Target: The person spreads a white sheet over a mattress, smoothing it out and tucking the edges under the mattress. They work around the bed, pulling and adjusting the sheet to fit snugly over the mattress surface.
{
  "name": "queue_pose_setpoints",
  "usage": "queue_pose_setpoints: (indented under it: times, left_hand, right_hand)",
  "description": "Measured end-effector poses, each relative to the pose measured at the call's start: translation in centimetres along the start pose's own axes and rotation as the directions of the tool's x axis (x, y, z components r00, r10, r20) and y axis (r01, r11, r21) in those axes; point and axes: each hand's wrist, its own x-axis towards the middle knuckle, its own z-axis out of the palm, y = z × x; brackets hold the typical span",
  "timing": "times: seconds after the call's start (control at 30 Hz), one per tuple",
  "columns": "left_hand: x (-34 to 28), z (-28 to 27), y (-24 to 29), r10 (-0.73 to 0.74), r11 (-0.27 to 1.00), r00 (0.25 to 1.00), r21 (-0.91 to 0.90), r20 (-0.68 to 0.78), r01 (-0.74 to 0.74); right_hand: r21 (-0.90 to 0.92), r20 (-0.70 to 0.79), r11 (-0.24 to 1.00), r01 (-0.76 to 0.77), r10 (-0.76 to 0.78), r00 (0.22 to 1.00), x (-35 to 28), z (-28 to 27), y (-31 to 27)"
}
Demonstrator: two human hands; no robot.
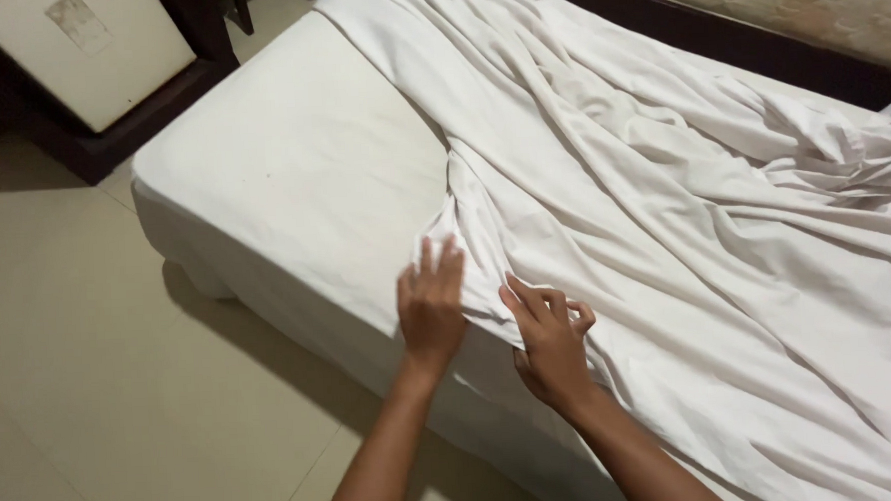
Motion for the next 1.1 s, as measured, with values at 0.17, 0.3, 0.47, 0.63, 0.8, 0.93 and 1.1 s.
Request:
queue_pose_setpoints:
  times: [0.17,0.3,0.47,0.63,0.8,0.93,1.1]
  left_hand:
    - [1.0,4.5,-5.3,-0.132,0.99,0.986,0.023,-0.105,0.136]
    - [0.7,5.4,-10.3,-0.293,0.949,0.945,0.072,-0.146,0.306]
    - [0.5,2.8,-13.3,-0.436,0.889,0.888,0.083,-0.148,0.45]
    - [-1.3,2.2,-14.5,-0.377,0.926,0.92,-0.01,-0.105,0.378]
    - [-1.0,-0.5,-10.2,0.006,0.976,0.999,-0.219,0.046,0.004]
    - [-0.4,-0.6,-3.4,0.151,0.948,0.986,-0.291,0.065,-0.127]
    - [0.2,-0.4,0.8,0.185,0.948,0.965,-0.294,0.186,-0.125]
  right_hand:
    - [0.044,-0.026,0.998,-0.049,0.05,0.998,0.2,-0.9,1.0]
    - [0.058,-0.03,0.987,-0.152,0.154,0.988,0.0,-0.9,4.2]
    - [0.022,-0.028,0.978,-0.207,0.207,0.978,-0.5,-1.9,7.8]
    - [-0.028,0.117,0.95,-0.31,0.312,0.943,-0.7,-0.2,10.5]
    - [-0.148,0.286,0.962,-0.229,0.263,0.921,2.3,-3.5,5.2]
    - [-0.156,0.293,0.987,-0.025,0.07,0.953,2.5,-2.3,1.0]
    - [-0.13,0.104,0.991,0.041,-0.028,0.994,1.3,1.2,2.2]
